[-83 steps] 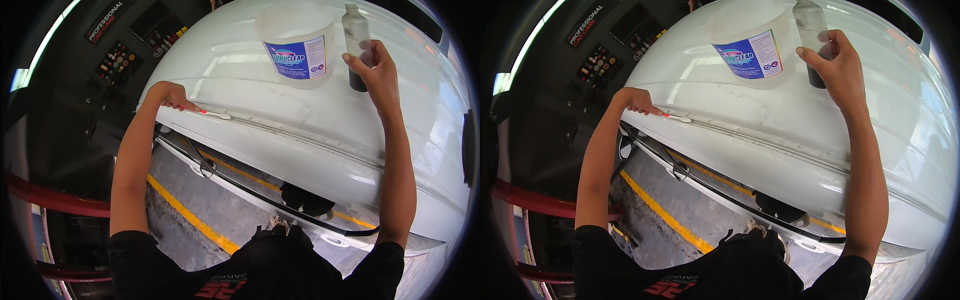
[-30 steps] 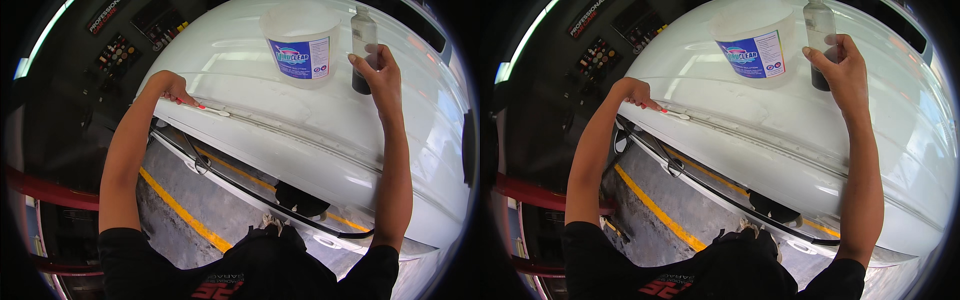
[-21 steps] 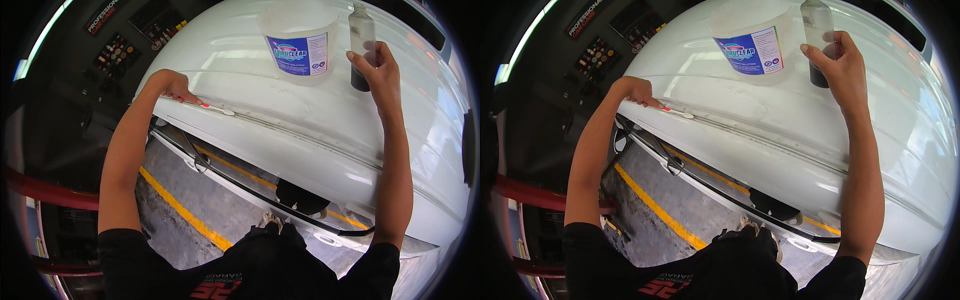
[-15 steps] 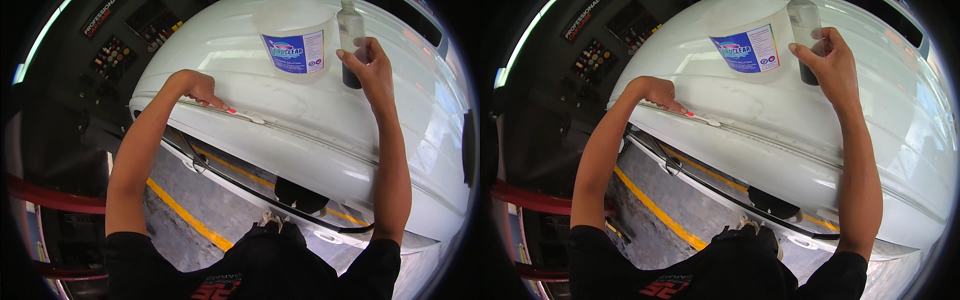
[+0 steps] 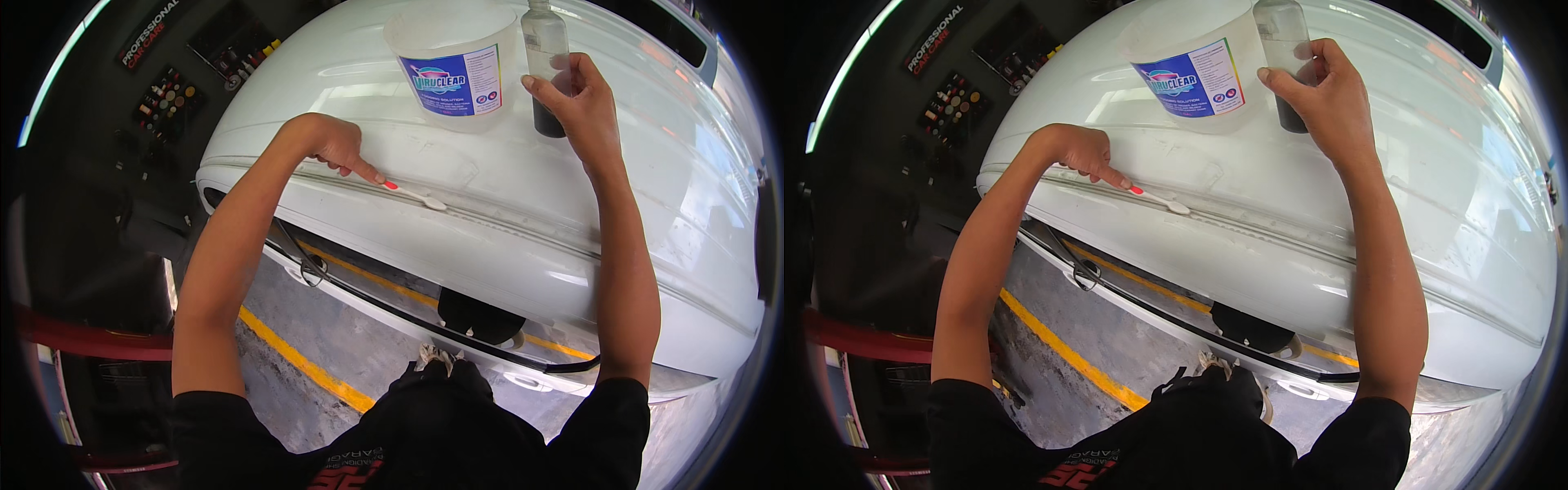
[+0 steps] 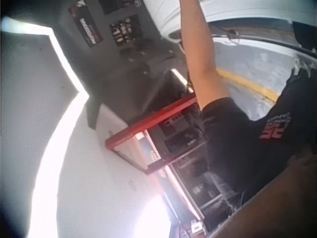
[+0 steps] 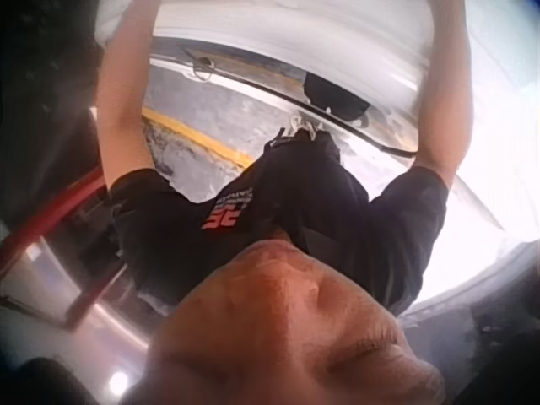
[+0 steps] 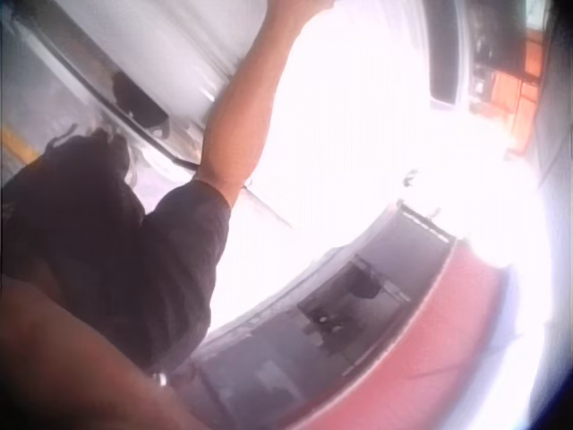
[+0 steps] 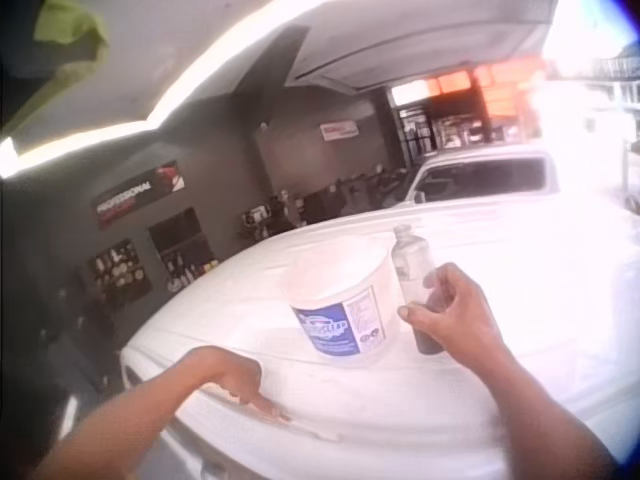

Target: The person scrubs the rubber weatherstripping seam along the roofline of a white car using a toothbrush and a liquid from a bottle. They repeatedly apply the liquid and scrub the same section of the seam.

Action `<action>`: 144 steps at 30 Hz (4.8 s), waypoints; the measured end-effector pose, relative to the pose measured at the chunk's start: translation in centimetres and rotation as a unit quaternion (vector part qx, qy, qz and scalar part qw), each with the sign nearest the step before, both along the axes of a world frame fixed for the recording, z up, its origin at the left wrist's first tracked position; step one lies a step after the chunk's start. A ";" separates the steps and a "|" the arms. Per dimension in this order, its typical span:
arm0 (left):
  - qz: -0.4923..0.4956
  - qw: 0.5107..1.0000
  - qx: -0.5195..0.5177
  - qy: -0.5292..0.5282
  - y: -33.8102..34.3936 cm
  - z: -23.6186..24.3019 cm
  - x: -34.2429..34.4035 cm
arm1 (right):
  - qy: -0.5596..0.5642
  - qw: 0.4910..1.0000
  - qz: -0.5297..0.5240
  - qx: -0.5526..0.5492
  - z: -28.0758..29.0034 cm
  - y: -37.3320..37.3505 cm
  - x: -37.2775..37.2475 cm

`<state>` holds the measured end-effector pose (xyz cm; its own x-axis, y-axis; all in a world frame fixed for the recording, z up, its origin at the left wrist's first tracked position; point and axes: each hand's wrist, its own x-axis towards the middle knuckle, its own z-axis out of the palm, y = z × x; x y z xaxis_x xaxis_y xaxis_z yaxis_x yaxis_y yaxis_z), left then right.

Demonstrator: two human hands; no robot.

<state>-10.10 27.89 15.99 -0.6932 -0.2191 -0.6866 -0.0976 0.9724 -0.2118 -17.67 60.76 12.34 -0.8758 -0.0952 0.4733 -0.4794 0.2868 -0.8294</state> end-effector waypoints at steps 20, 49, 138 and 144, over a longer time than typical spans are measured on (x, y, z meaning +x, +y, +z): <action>0.013 0.918 0.350 0.186 3.0 -2.5 8.1 | 0.010 0.999 0.011 -0.033 1.2 0.8 0.9; 0.313 0.282 0.602 0.678 11.9 -20.4 31.1 | -0.066 0.975 0.207 -0.037 -11.8 -12.7 33.7; 0.185 0.502 0.324 0.781 -23.5 -15.1 11.1 | 0.103 0.860 -0.098 0.490 -4.3 -30.5 18.2; 0.174 0.502 0.296 0.794 -24.8 -15.6 11.2 | 0.053 0.860 -0.138 0.489 -4.4 -25.9 18.8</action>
<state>1.06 3.10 0.35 -0.4608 -0.6004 0.6536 0.1278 0.6838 0.7183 1.14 34.88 7.98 -0.8861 -0.2878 0.3634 -0.3387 0.9372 -0.0837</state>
